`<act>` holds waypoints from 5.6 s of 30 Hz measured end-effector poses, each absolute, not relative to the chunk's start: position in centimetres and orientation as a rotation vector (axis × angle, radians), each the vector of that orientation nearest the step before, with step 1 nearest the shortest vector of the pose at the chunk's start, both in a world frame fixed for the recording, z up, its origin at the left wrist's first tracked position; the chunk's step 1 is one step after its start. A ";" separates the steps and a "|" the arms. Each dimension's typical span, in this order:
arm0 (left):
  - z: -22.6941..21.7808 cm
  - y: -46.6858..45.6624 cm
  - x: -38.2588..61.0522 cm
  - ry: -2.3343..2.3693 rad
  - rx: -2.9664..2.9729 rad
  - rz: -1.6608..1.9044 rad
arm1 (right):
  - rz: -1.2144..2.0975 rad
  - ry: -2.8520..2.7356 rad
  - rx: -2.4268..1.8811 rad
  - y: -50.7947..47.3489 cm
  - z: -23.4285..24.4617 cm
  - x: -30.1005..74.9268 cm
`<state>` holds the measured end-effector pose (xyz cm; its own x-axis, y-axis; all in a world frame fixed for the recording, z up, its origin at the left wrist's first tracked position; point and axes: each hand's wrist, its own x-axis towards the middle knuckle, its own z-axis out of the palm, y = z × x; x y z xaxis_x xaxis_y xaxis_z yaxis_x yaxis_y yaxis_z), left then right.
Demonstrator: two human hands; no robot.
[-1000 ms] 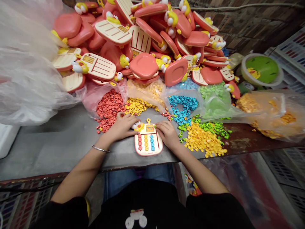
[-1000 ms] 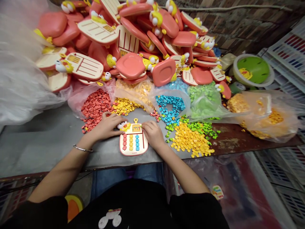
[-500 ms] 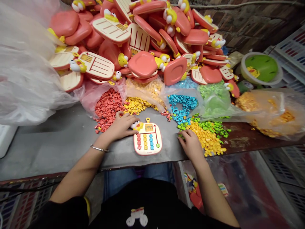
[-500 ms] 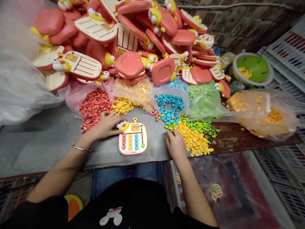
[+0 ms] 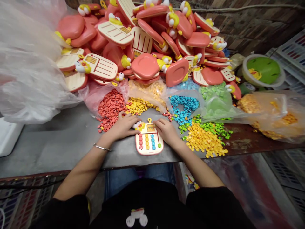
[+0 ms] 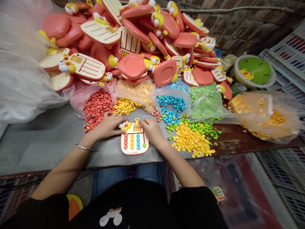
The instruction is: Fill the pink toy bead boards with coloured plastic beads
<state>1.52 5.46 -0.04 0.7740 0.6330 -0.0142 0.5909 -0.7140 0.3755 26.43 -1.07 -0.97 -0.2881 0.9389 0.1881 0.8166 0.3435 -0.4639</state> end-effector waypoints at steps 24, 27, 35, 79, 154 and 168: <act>0.2 5.4 1.6 0.939 2.593 0.192 | 0.362 -1.830 -1.485 -5.1 -0.2 30.4; 0.2 5.3 1.6 0.943 2.591 0.192 | 0.422 -1.888 -1.401 -3.0 -0.5 28.2; 0.2 5.4 1.5 0.948 2.585 0.177 | 0.353 -1.999 -1.457 -2.0 -2.5 26.6; 0.5 5.2 1.6 0.942 2.588 0.206 | 0.391 -2.036 -1.450 -2.2 -1.8 26.9; 0.9 5.3 1.4 1.018 2.522 0.129 | 0.785 -2.284 -1.029 2.4 -0.8 29.0; 1.0 4.5 1.5 1.080 2.436 0.185 | 1.177 -2.711 -1.343 9.6 1.2 26.7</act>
<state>1.52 4.52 1.01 0.6815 0.7290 -0.0640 0.6662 -0.5819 0.4664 26.72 9.63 1.23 -0.6530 0.6514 -0.3863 0.7270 0.3963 -0.5607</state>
